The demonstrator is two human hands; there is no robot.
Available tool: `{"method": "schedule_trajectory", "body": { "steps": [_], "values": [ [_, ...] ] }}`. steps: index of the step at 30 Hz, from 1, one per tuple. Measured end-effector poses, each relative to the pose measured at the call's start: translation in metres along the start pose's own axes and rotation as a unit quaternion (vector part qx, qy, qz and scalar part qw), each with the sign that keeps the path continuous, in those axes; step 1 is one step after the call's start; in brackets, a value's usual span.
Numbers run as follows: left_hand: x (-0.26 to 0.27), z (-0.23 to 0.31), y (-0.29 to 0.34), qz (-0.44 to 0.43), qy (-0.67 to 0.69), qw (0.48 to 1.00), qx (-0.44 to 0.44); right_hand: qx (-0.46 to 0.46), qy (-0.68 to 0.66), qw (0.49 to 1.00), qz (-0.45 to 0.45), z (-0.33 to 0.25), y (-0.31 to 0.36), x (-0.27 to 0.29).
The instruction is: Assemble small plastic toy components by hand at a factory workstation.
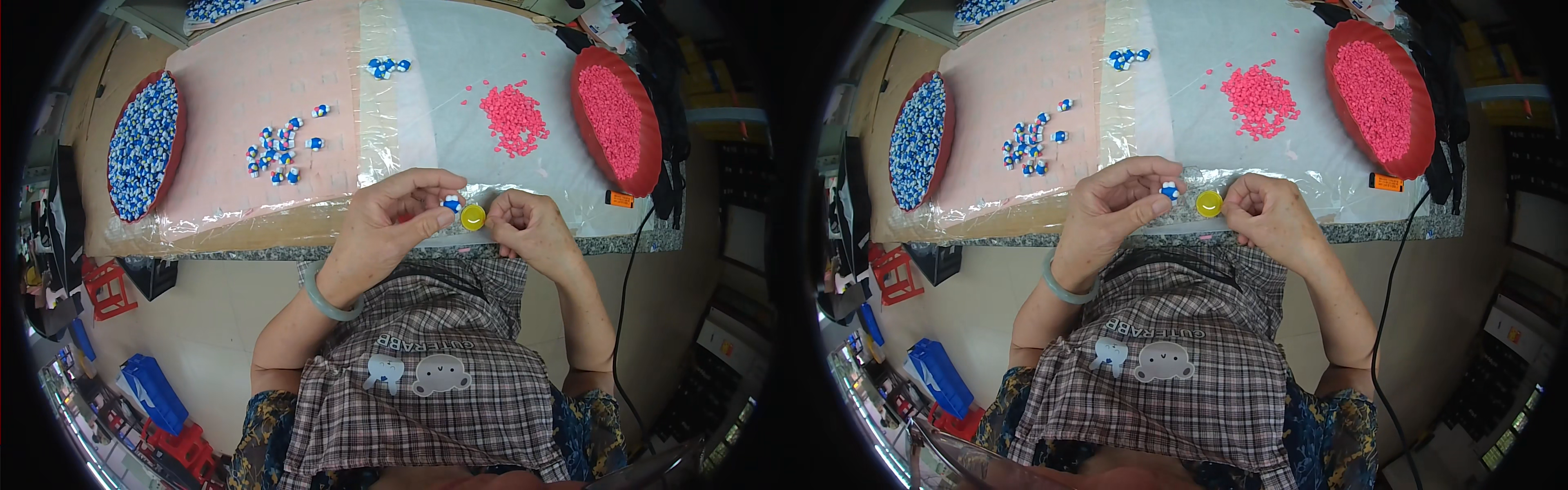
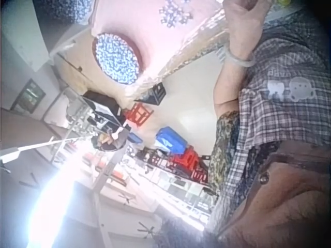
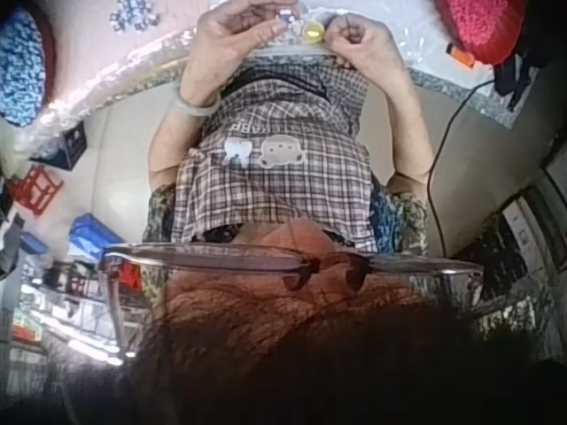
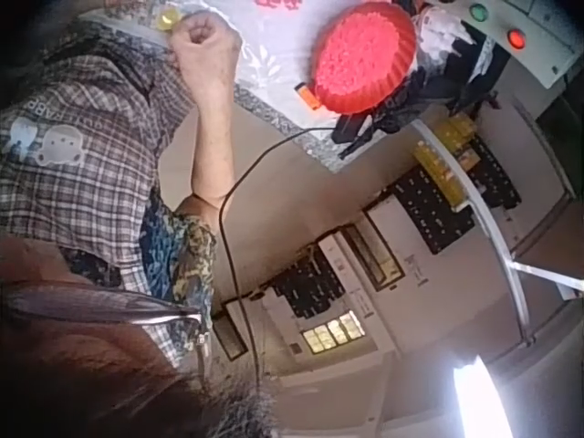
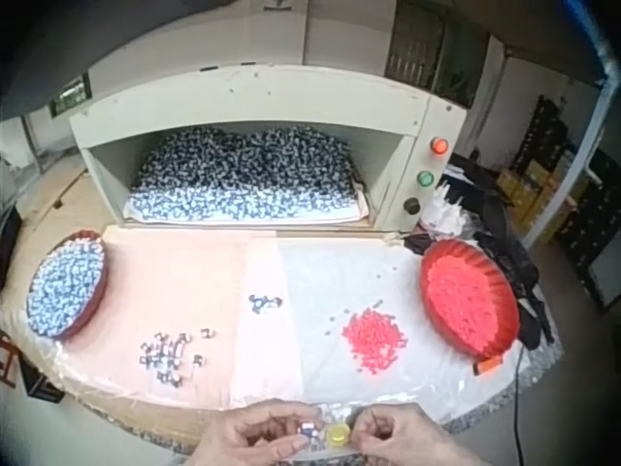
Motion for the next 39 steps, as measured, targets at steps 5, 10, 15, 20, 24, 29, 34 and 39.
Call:
{"method": "schedule_trajectory", "body": {
  "steps": [5, 10, 15, 20, 24, 29, 34, 39],
  "values": [
    [-0.001, -0.002, -0.001, -0.002, 0.025, 1.000, -0.007, -0.007, -0.039, 0.999, -0.020, -0.002, 0.003, 0.003],
    [-0.005, -0.008, -0.002, -0.017, 0.068, 0.997, -0.009, 0.058, -0.159, 0.984, -0.055, -0.003, 0.006, 0.004],
    [-0.012, -0.014, -0.002, -0.009, 0.089, 0.996, -0.002, 0.111, -0.253, 0.960, -0.041, -0.011, 0.009, -0.012],
    [-0.016, -0.018, -0.004, 0.000, 0.065, 0.997, -0.035, 0.141, -0.263, 0.954, -0.009, -0.013, 0.006, -0.020],
    [-0.016, -0.021, -0.004, 0.008, 0.084, 0.996, -0.042, 0.142, -0.248, 0.958, -0.010, -0.015, 0.004, -0.021],
    [-0.016, -0.021, -0.004, 0.012, 0.074, 0.996, -0.046, 0.147, -0.245, 0.958, -0.006, -0.013, 0.003, -0.021],
    [-0.017, -0.022, -0.005, 0.018, 0.051, 0.996, -0.065, 0.136, -0.247, 0.959, -0.009, -0.011, 0.000, -0.021],
    [-0.018, -0.012, -0.002, 0.041, -0.099, 0.990, -0.093, 0.136, -0.248, 0.959, 0.002, -0.009, -0.001, -0.023]
  ]
}}
Point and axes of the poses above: each hand's wrist, its own y-axis away from the middle knuckle, its own x-axis out of the back of the hand, z = x × y, the point moved 4 cm from there along -y, towards the middle knuckle, and after that the axes turned 6 degrees about -z, right-handed, at the moved point
